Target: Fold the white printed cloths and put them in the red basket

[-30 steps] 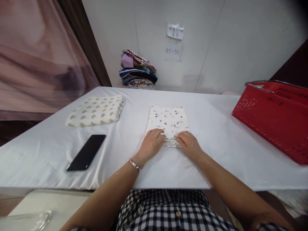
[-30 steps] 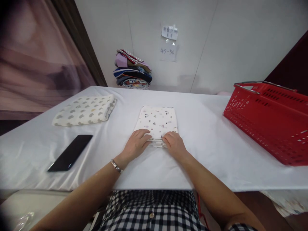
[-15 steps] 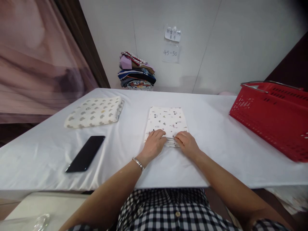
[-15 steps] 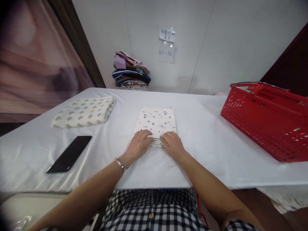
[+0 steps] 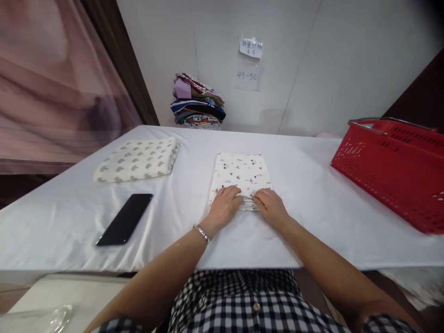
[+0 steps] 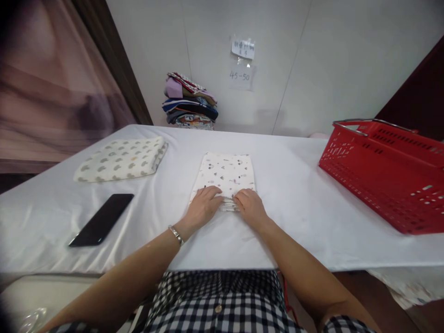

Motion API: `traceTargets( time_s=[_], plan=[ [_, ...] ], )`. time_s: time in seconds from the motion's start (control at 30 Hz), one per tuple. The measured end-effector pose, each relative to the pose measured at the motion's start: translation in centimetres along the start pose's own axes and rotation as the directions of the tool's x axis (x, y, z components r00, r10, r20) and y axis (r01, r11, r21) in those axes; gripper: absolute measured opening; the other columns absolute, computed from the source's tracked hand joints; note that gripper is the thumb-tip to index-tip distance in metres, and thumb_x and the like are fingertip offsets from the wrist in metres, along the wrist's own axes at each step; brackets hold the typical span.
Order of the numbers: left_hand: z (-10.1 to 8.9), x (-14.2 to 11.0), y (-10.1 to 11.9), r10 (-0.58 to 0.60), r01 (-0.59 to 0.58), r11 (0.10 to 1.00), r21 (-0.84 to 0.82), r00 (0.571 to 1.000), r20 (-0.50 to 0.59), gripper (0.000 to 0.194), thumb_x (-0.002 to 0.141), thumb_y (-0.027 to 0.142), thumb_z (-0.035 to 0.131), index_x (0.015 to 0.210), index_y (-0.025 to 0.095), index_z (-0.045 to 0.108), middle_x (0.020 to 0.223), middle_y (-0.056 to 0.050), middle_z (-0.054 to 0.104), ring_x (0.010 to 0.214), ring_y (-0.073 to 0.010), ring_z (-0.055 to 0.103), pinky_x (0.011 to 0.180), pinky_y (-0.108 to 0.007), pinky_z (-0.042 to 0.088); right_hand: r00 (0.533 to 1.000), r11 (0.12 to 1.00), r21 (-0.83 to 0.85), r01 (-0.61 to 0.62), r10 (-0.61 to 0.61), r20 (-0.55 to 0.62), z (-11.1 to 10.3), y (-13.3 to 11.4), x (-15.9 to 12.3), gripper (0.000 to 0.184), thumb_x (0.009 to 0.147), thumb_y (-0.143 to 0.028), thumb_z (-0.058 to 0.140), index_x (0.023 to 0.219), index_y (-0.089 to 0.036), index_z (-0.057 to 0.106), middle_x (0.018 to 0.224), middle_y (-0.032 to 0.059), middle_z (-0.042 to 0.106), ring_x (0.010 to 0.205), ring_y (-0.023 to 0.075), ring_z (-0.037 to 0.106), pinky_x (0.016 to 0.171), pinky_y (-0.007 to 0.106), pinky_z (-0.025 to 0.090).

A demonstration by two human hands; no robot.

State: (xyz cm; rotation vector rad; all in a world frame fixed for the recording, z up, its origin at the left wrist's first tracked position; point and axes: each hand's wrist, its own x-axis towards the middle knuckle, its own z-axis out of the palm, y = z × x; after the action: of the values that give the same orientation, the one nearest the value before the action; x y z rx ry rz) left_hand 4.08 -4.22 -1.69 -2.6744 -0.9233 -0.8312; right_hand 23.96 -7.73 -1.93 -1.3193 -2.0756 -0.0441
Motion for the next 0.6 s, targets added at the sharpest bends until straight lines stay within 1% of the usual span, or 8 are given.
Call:
traceTargets(
  time_s=[0.13, 0.23, 0.33, 0.47, 0.6],
  plan=[
    [0.03, 0.33, 0.18, -0.070, 0.068, 0.992, -0.104, 0.997, -0.015, 0.017, 0.089, 0.019, 0.045, 0.084, 0.019, 0.062, 0.100, -0.006, 0.061, 0.102, -0.0202, 0.052, 0.081, -0.036, 0.043, 1.000, 1.000, 0.008, 0.014, -0.014, -0.002, -0.05, -0.11, -0.05, 0.021, 0.093, -0.023, 0.041, 0.086, -0.020, 0.060, 0.087, 0.0061, 0.062, 0.081, 0.0189, 0.053, 0.074, 0.034, 0.041],
    [-0.16, 0.55, 0.36, -0.131, 0.124, 0.974, -0.191, 0.991, -0.025, 0.017, 0.090, 0.020, 0.044, 0.084, 0.018, 0.060, 0.098, -0.006, 0.060, 0.098, -0.0184, 0.053, 0.081, -0.035, 0.043, 0.999, 0.999, -0.004, 0.044, -0.044, 0.027, -0.21, -0.33, -0.09, 0.016, 0.091, -0.025, 0.046, 0.090, -0.019, 0.060, 0.090, 0.0068, 0.062, 0.084, 0.0197, 0.053, 0.076, 0.034, 0.040],
    [-0.31, 0.57, 0.40, -0.145, 0.134, 0.965, -0.224, 0.989, -0.033, 0.018, 0.091, 0.020, 0.043, 0.084, 0.018, 0.059, 0.097, -0.006, 0.060, 0.097, -0.0180, 0.053, 0.081, -0.035, 0.043, 0.998, 0.998, -0.028, 0.060, -0.059, 0.039, -0.25, -0.47, -0.10, 0.015, 0.090, -0.027, 0.047, 0.093, -0.019, 0.060, 0.091, 0.0070, 0.062, 0.085, 0.0199, 0.053, 0.077, 0.035, 0.039],
    [-0.28, 0.34, 0.34, -0.141, 0.128, 0.968, -0.217, 0.989, -0.047, 0.016, 0.090, 0.019, 0.043, 0.085, 0.018, 0.058, 0.100, -0.006, 0.060, 0.100, -0.0183, 0.052, 0.082, -0.035, 0.043, 0.999, 0.998, -0.047, 0.045, -0.044, 0.029, -0.16, -0.47, -0.02, 0.019, 0.092, -0.021, 0.042, 0.091, -0.018, 0.060, 0.090, 0.0067, 0.062, 0.083, 0.0193, 0.053, 0.075, 0.034, 0.039],
    [-0.17, 0.06, 0.44, -0.091, 0.081, 0.988, -0.128, 0.993, -0.073, 0.020, 0.088, 0.012, 0.042, 0.084, 0.019, 0.060, 0.111, -0.007, 0.058, 0.110, -0.0204, 0.048, 0.085, -0.037, 0.043, 0.999, 0.997, -0.064, 0.031, -0.029, 0.039, -0.20, -0.45, 0.08, 0.019, 0.092, -0.019, 0.041, 0.087, -0.018, 0.059, 0.086, 0.0067, 0.062, 0.081, 0.0198, 0.053, 0.073, 0.034, 0.039]
  ],
)
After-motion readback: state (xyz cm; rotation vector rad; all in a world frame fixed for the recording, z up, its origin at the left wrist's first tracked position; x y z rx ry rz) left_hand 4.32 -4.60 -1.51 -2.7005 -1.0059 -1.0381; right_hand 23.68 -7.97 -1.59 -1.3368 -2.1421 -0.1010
